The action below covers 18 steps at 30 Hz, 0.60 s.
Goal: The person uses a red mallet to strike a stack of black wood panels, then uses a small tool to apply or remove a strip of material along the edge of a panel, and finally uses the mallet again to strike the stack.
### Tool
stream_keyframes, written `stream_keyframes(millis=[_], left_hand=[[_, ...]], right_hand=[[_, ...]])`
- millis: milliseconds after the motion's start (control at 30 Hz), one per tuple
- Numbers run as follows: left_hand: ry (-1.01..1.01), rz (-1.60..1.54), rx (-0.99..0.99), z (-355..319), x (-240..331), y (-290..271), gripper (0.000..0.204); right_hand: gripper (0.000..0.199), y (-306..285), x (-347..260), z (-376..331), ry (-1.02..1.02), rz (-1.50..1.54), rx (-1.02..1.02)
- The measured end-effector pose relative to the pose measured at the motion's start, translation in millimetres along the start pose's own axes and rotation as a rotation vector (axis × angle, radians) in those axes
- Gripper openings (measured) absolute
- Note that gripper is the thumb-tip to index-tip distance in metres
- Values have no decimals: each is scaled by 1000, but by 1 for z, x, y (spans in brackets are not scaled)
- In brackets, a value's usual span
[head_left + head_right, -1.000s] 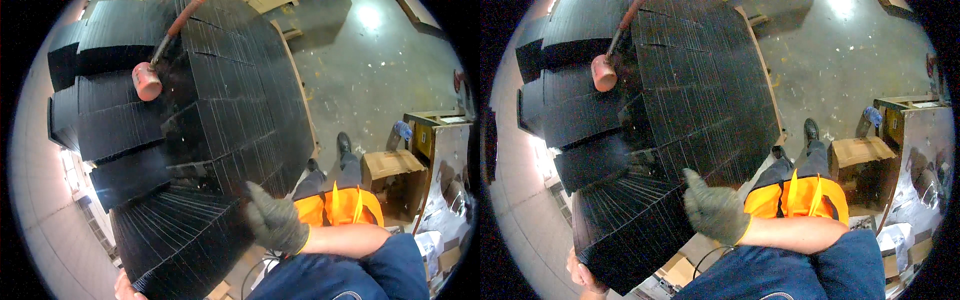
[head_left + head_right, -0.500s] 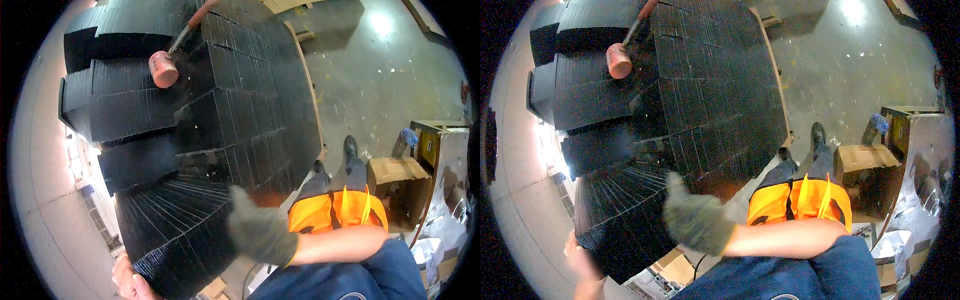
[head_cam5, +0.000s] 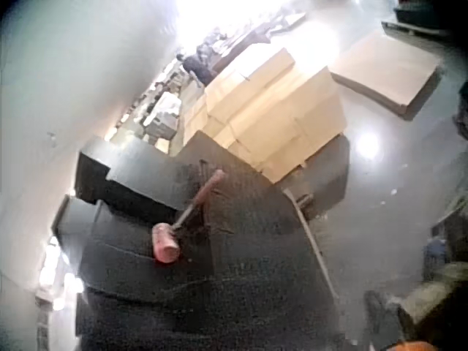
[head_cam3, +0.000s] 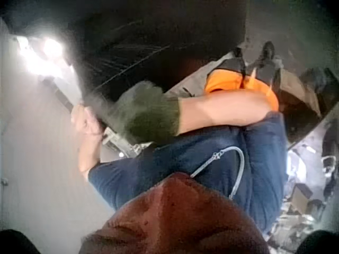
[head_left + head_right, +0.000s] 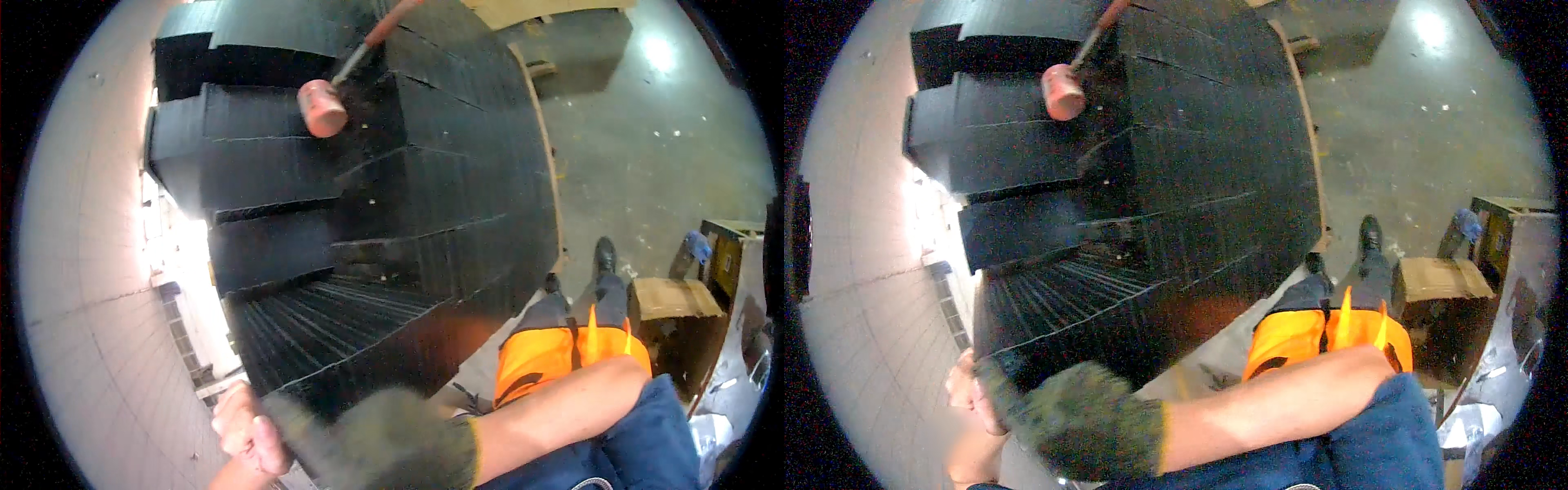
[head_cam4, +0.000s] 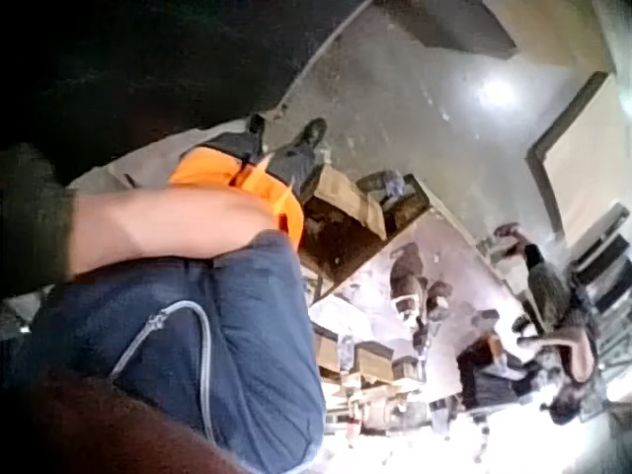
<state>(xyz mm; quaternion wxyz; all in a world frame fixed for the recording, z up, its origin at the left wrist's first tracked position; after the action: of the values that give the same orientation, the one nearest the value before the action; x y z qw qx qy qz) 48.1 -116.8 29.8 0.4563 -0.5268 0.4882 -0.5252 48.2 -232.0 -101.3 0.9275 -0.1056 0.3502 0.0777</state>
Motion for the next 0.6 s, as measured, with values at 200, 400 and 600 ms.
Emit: stream_keyframes(millis=[200, 400, 600], left_hand=[[105, -88, 62, 4, -4, 4, 40], [84, -68, 51, 3, -3, 2, 39], [7, -11, 70, 2, -11, 0, 40]], right_hand=[[27, 14, 35, -35, 294, -118, -63], [35, 4, 24, -24, 151, -69, -222], [37, 8, 13, -8, -56, 117, -59]])
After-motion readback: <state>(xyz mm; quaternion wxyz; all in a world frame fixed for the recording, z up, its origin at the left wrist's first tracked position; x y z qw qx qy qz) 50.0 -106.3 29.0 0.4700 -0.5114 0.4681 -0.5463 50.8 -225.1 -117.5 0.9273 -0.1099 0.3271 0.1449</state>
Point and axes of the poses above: each hand's wrist, its own z-axis towards the middle knuckle, its own y-axis out of the palm, x = y × z, the point moved 4 cm from there along z, towards the middle knuckle, and after that the axes turned 15 degrees about -y, right-handed, at the moved point
